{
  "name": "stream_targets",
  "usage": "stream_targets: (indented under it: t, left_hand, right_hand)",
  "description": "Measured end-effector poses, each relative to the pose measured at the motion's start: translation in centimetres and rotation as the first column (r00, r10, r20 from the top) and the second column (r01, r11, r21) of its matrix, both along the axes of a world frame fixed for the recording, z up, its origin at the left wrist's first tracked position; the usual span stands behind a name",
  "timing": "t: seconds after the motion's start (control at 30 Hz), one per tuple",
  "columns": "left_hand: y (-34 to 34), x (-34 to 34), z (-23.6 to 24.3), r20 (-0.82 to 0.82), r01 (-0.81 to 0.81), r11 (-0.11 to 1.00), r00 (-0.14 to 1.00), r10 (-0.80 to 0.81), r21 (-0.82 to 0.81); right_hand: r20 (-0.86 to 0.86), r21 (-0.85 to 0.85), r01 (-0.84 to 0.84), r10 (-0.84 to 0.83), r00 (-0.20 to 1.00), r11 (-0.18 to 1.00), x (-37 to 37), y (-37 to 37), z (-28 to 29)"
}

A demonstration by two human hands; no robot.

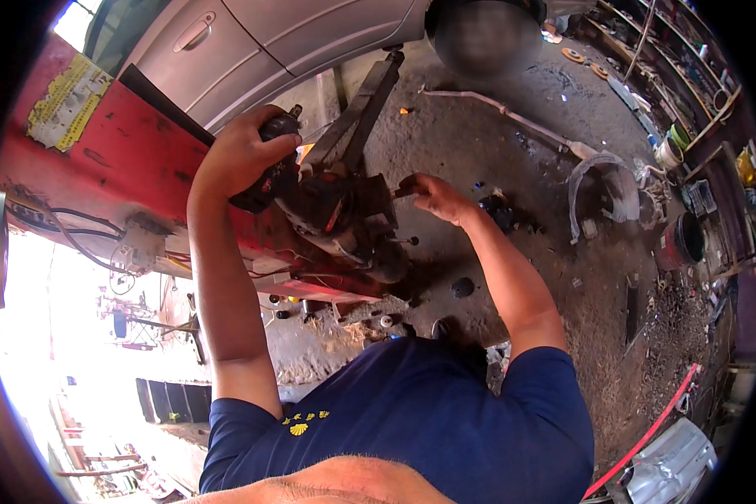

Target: The person works on a car engine, loosening fasteners with a socket wrench and then using a power tool to work on a component near a red support post.

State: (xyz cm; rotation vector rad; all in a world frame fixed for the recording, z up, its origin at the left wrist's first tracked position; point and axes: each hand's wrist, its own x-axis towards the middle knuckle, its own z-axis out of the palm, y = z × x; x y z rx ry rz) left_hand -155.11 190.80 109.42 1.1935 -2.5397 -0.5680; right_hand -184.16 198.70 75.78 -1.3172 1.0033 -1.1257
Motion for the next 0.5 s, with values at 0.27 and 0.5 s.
stream_targets:
  t: [0.27, 0.5]
  left_hand:
    - [-0.1, -0.1, 0.0, 0.036, 0.016, 1.000, 0.999, -0.015, -0.022]
    - [-0.6, 0.1, -0.7, 0.018, 0.010, 1.000, 1.000, -0.009, -0.023]
  right_hand:
    - [-0.086, 0.009, 0.023, -0.023, 0.996, 1.000, -0.3, 0.0, -0.5]
    - [0.027, -0.032, 0.199, -0.198, 0.980, 0.979, 0.4, 0.2, -1.8]
